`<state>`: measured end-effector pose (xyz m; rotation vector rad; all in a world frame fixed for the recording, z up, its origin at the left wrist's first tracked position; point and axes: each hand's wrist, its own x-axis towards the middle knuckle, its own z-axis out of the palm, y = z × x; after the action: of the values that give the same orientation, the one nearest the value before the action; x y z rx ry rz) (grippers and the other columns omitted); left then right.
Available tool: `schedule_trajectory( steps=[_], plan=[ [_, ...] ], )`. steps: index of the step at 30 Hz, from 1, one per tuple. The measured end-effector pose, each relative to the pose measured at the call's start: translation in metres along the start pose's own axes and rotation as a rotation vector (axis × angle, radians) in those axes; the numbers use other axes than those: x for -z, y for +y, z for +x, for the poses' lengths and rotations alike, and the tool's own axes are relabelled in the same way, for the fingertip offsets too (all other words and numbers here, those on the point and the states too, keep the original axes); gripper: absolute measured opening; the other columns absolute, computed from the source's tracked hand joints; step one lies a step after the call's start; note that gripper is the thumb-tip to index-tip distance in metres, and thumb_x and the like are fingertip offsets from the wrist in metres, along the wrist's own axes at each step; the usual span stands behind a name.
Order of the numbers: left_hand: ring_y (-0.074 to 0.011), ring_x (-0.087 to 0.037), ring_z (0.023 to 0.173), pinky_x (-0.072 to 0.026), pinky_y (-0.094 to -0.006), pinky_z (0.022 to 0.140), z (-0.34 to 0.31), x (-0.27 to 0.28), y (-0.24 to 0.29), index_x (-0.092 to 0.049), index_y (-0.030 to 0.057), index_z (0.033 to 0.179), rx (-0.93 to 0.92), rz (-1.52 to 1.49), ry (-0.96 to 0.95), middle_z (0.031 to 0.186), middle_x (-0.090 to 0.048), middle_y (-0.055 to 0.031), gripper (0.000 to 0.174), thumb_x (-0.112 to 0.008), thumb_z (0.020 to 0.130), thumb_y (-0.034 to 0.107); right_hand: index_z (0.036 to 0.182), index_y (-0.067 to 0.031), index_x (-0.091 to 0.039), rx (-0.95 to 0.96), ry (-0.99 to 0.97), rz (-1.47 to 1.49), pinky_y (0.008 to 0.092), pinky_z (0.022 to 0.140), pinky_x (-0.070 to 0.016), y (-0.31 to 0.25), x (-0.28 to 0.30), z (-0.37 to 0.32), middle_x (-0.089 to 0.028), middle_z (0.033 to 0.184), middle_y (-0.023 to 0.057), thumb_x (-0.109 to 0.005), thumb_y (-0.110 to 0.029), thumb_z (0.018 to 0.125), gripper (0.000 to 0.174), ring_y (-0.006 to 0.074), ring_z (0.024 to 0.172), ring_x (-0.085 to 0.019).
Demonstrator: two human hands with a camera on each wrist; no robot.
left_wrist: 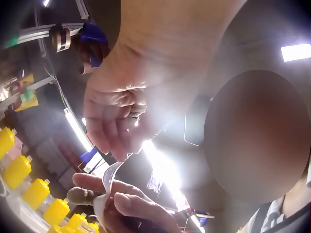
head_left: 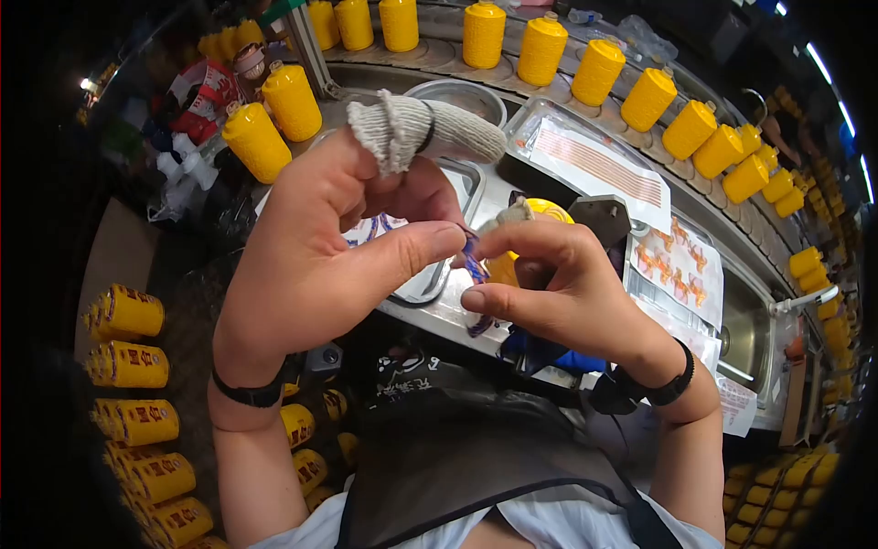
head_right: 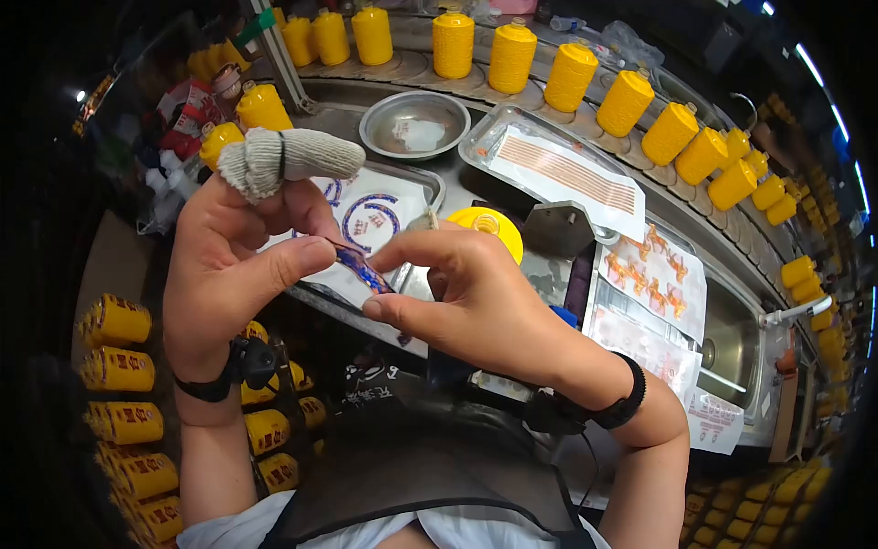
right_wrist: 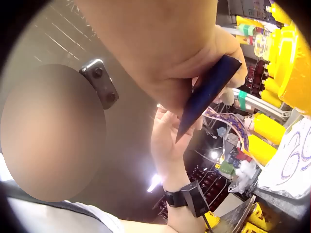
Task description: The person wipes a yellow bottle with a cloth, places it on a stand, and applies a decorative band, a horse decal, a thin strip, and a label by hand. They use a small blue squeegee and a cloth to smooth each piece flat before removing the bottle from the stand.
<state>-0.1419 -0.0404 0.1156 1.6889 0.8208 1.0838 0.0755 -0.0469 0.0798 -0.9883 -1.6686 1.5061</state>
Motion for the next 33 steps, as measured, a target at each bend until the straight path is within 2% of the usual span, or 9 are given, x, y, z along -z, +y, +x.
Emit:
schedule_trajectory(
  steps=[4, 8, 11, 15, 16, 20, 23, 28, 33],
  plan=[
    [-0.0123, -0.062, 0.092, -0.0477, -0.0249, 0.083, 0.004, -0.006, -0.017, -0.051, -0.0026, 0.13, 0.013, -0.032, 0.008, 0.096, -0.063, -0.0047, 0.043, -0.063, 0.088, -0.001, 0.091, -0.0027, -0.07, -0.034, 0.01, -0.035, 0.0173, 0.049, -0.0349, 0.009, 0.002, -0.012, -0.06, 0.069, -0.0058, -0.078, -0.015, 0.085, 0.016, -0.0006, 0.058, -0.049],
    [-0.0095, -0.061, 0.091, -0.0492, -0.024, 0.08, -0.005, -0.015, -0.034, -0.052, -0.0014, 0.126, 0.02, -0.034, 0.18, 0.102, -0.064, -0.0058, 0.035, -0.061, 0.093, 0.005, 0.094, -0.0003, -0.071, -0.021, 0.115, 0.049, 0.0172, 0.056, -0.0412, 0.015, 0.005, -0.024, -0.064, 0.074, -0.0038, -0.078, -0.013, 0.084, 0.017, 0.0008, 0.066, -0.053],
    [-0.0111, -0.061, 0.095, -0.0501, -0.0253, 0.079, -0.04, -0.016, -0.049, -0.048, -0.0026, 0.131, 0.4, -0.135, 0.092, 0.108, -0.063, -0.0094, 0.039, -0.06, 0.095, 0.008, 0.099, 0.0017, -0.071, 0.018, 0.25, 0.106, 0.0183, 0.064, -0.0475, 0.019, 0.01, -0.032, -0.067, 0.079, -0.0005, -0.077, -0.009, 0.084, 0.018, 0.0033, 0.072, -0.059],
    [-0.0207, -0.063, 0.108, -0.0524, -0.0326, 0.089, -0.061, -0.057, -0.067, -0.043, -0.002, 0.135, 0.857, -0.668, -0.324, 0.115, -0.064, -0.0145, 0.049, -0.058, 0.099, 0.028, 0.105, 0.003, -0.07, 0.087, 0.314, 0.254, 0.0223, 0.074, -0.0534, 0.025, 0.011, -0.041, -0.071, 0.091, 0.0047, -0.074, -0.002, 0.085, 0.02, 0.008, 0.08, -0.064],
    [-0.0219, -0.062, 0.113, -0.0515, -0.0338, 0.093, -0.063, -0.067, -0.072, -0.045, -0.0009, 0.134, 0.881, -0.881, -0.232, 0.116, -0.065, -0.0153, 0.048, -0.057, 0.1, 0.031, 0.106, 0.0031, -0.069, 0.113, 0.321, 0.269, 0.0234, 0.076, -0.0543, 0.026, 0.01, -0.043, -0.071, 0.094, 0.0059, -0.073, -0.001, 0.085, 0.021, 0.0091, 0.082, -0.066],
    [-0.0154, -0.064, 0.103, -0.0526, -0.0307, 0.087, -0.039, -0.067, -0.077, -0.055, 0.0013, 0.124, 0.597, -1.011, 0.006, 0.11, -0.068, -0.0107, 0.032, -0.062, 0.097, 0.017, 0.113, 0.0028, -0.067, 0.071, 0.389, 0.259, 0.0273, 0.084, -0.0546, 0.031, 0.011, -0.06, -0.071, 0.103, 0.0093, -0.073, 0.0, 0.085, 0.029, 0.0119, 0.091, -0.067],
    [-0.012, -0.065, 0.092, -0.053, -0.0258, 0.077, -0.035, -0.072, -0.086, -0.057, 0.0008, 0.121, 0.462, -0.713, 0.15, 0.104, -0.069, -0.0087, 0.033, -0.068, 0.091, 0.006, 0.117, 0.0024, -0.065, 0.013, 0.449, 0.288, 0.0284, 0.087, -0.0537, 0.041, 0.014, -0.074, -0.071, 0.106, 0.0097, -0.074, -0.002, 0.085, 0.033, 0.0121, 0.096, -0.066],
    [-0.0105, -0.064, 0.08, -0.0497, -0.0218, 0.067, -0.027, -0.092, -0.104, -0.057, 0.0013, 0.121, 0.262, -0.447, 0.252, 0.098, -0.07, -0.009, 0.036, -0.067, 0.086, -0.005, 0.122, -0.0024, -0.064, 0.022, 0.602, 0.203, 0.016, 0.059, -0.0429, 0.067, 0.019, -0.077, -0.071, 0.089, 0.0027, -0.078, -0.009, 0.082, 0.043, 0.0018, 0.067, -0.057],
    [-0.0095, -0.064, 0.082, -0.0489, -0.0206, 0.068, 0.001, -0.094, -0.117, -0.058, 0.0002, 0.119, 0.114, -0.407, 0.319, 0.096, -0.07, -0.0078, 0.035, -0.067, 0.086, -0.005, 0.13, 0.0013, -0.057, 0.203, 0.649, 0.067, 0.0259, 0.084, -0.0531, 0.084, 0.028, -0.051, -0.07, 0.107, 0.0067, -0.072, 0.0, 0.086, 0.047, 0.0107, 0.095, -0.066]
  ],
)
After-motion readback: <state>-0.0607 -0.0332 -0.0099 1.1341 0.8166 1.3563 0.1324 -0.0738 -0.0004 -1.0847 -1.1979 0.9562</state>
